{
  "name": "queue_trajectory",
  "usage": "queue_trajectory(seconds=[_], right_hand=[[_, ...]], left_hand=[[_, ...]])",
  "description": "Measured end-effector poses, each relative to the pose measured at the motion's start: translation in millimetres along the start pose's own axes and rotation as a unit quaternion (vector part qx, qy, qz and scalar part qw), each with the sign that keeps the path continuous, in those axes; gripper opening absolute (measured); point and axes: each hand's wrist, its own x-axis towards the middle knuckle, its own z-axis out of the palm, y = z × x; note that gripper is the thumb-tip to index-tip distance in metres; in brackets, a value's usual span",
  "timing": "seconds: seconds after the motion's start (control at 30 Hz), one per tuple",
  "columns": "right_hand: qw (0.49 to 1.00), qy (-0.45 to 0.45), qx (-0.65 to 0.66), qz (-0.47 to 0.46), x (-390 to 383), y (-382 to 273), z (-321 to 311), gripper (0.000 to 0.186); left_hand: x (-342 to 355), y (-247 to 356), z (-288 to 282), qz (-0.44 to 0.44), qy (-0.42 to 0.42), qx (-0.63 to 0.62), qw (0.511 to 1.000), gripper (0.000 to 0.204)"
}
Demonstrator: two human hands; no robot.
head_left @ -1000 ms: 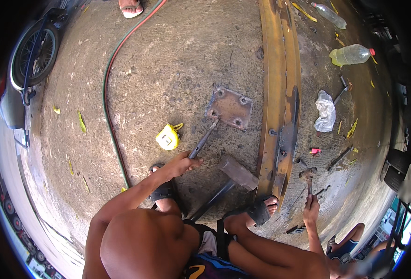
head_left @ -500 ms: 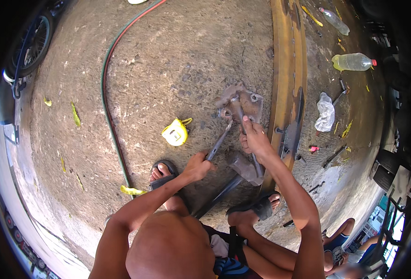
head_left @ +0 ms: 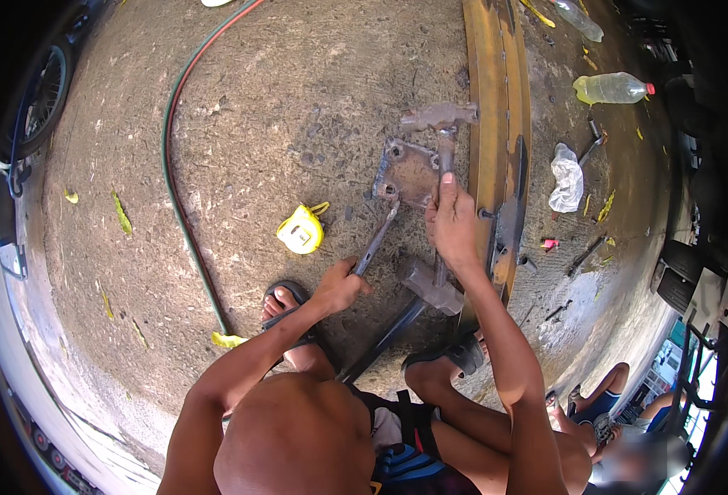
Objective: The person assists in welding a metal beam by positioning and securing a metal plate with a hammer and pliers while another person uses a welding torch. The person also pours liquid from a plastic bottle onto the metal plate during the process.
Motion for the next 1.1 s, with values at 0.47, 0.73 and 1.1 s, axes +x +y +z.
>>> queue_trajectory(seconds=[0.47,0.73,1.1], right_hand=[[0.946,-0.151,0.148,0.246,2.9,-21.2,-2.2,0.054],[0.964,-0.089,0.140,0.209,-15.5,-7.9,19.1,0.053],[0.913,-0.149,0.227,0.303,-0.6,-21.0,-6.1,0.048]], left_hand=[[0.1,-1.2,0.4,0.010,0.004,-0.033,0.999,0.042],[-8.3,0.5,-4.8,-0.009,-0.002,-0.029,1.000,0.040],[0.4,-29.4,11.4,0.016,0.016,-0.069,0.997,0.040]])
